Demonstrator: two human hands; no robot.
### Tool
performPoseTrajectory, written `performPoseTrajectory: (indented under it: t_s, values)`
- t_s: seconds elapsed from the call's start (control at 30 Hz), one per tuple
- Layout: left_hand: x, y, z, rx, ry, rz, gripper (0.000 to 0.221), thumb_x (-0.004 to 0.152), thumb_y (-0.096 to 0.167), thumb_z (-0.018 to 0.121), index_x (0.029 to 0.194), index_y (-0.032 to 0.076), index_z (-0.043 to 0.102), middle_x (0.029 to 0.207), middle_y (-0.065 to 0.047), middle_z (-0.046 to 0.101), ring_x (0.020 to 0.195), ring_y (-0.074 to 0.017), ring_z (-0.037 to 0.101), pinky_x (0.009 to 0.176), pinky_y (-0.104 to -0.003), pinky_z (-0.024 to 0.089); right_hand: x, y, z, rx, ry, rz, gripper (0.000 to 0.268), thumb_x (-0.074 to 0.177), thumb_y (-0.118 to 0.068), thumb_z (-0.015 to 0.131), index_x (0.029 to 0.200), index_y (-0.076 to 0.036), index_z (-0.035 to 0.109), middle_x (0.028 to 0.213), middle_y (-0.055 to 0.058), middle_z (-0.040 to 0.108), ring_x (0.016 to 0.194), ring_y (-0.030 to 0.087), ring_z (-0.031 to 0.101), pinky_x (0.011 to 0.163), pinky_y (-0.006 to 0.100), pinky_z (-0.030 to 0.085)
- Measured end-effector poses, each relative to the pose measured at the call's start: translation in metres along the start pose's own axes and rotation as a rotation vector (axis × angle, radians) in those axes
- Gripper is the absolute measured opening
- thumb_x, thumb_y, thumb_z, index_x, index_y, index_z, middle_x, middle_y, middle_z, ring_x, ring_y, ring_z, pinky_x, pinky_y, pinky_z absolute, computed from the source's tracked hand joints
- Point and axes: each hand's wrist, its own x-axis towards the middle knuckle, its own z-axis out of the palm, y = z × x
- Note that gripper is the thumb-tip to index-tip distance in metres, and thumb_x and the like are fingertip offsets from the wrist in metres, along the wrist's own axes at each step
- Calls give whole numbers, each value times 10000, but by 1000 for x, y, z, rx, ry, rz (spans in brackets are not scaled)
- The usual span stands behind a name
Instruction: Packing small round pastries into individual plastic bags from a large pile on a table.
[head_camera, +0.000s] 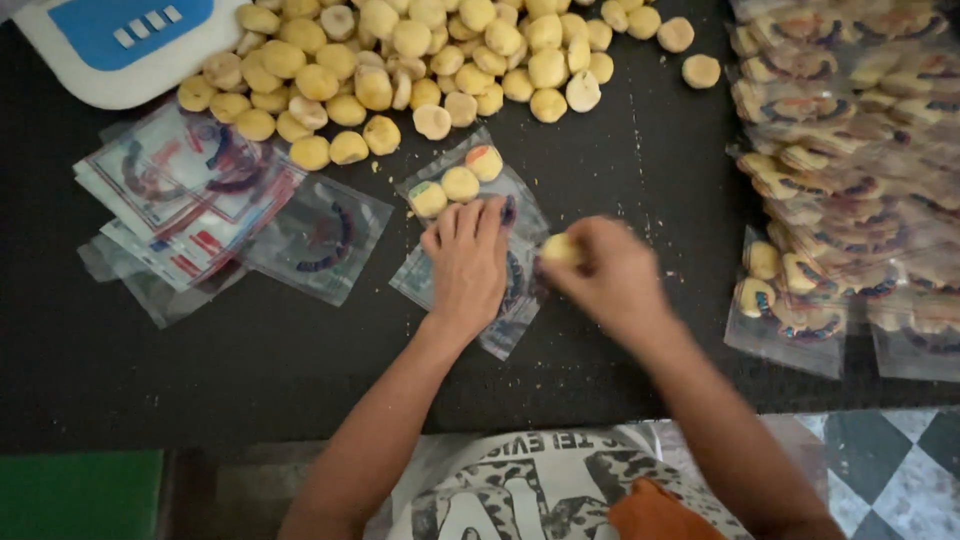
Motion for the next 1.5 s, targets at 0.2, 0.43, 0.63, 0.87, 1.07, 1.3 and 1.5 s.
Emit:
performPoseTrajectory:
  t_s: [0.2,0.43,0.63,0.87,1.07,1.3,1.5]
  values:
    - [-3,-3,7,-63,-23,-91,279,1059,223,448,1309,125,521,1160,-19,560,1160,-186,467,928,-394,291,18,-24,43,239,152,-178,202,801,-75,696,978,-148,633,1056,54,663,919,305,673,702,341,555]
    - [8,3,-11,-105,3,-21,283,1071,219,435,1291,73,538,1142,-43,597,1173,-209,483,947,-417,276,150,68,48,-252,486,-314,268,761,21,676,1022,-37,681,1004,174,618,861,381,634,717,460,508]
    - [9,2,-14,146,-52,109,345,902,362,702,1149,153,582,1179,-13,542,1145,-236,480,902,-406,323,167,90,38,-538,372,-503,152,854,-194,679,948,-94,614,974,109,568,810,320,489,591,438,434]
    - [14,10,-21,-155,2,32,142,982,153,573,1105,83,575,1047,-51,554,1015,-224,478,865,-414,295,71,41,-9,-31,77,-117,164,961,-203,651,1058,-74,683,842,109,662,711,262,644,631,349,497]
    - [7,3,-13,-115,-26,40,174,1005,216,581,1130,95,568,1091,-27,574,1070,-200,511,911,-429,308,13,-3,13,442,-12,-42,241,799,-171,805,996,-91,694,805,73,689,640,194,658,577,304,532]
    - [6,4,-16,-214,-34,14,192,1064,189,423,1173,137,573,1095,8,544,1037,-187,499,945,-421,272,2,6,24,178,-12,-204,354,841,-206,753,1143,-98,604,1115,82,585,786,298,669,688,442,571]
    - [-5,-11,11,55,-25,111,304,1074,257,336,1269,204,563,1220,14,535,1155,-136,443,982,-448,226,34,8,25,130,-16,-443,346,896,-169,704,1222,-124,599,1050,84,611,947,393,646,791,471,547]
